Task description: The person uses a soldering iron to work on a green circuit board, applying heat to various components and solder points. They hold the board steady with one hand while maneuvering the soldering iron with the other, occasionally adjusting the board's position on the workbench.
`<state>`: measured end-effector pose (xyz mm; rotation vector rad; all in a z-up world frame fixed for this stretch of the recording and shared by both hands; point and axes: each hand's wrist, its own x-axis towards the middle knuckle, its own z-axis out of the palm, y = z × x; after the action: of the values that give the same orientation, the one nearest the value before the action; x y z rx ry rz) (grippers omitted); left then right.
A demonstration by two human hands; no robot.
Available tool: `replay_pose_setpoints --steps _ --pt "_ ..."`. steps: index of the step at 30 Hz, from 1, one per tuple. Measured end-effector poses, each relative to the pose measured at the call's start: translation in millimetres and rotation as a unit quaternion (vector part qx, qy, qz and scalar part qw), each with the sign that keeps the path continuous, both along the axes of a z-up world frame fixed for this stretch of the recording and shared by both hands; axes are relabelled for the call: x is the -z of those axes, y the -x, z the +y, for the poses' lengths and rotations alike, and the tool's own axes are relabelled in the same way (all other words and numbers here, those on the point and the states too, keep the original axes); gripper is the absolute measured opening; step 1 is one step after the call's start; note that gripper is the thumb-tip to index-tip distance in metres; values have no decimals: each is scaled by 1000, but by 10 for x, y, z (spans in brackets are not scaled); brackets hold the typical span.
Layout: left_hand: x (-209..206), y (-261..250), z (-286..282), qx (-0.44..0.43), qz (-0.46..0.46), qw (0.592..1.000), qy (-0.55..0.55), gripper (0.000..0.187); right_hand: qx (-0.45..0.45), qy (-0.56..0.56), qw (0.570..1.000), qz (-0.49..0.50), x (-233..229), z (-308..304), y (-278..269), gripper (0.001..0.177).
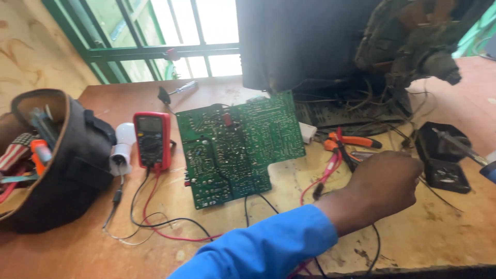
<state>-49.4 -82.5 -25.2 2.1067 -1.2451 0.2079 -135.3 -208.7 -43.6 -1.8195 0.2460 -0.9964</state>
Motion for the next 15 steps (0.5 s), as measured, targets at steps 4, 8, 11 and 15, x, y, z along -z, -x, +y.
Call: replay_pose_setpoints --steps 4,8,11,15 --pt "-439 -35 1303 -2 62 997 47 17 -104 -55 992 -34 -36 103 -379 25" --pt "-597 -348 2274 -84 -128 969 194 9 -213 -93 972 -28 -497 734 -748 38" --pt "-665 -613 2793 -185 -189 933 242 7 -281 -67 957 -8 -800 1191 -1187 46" --pt "-517 -916 3184 -279 -187 897 287 6 -330 -83 940 -11 -707 1304 -1604 42"
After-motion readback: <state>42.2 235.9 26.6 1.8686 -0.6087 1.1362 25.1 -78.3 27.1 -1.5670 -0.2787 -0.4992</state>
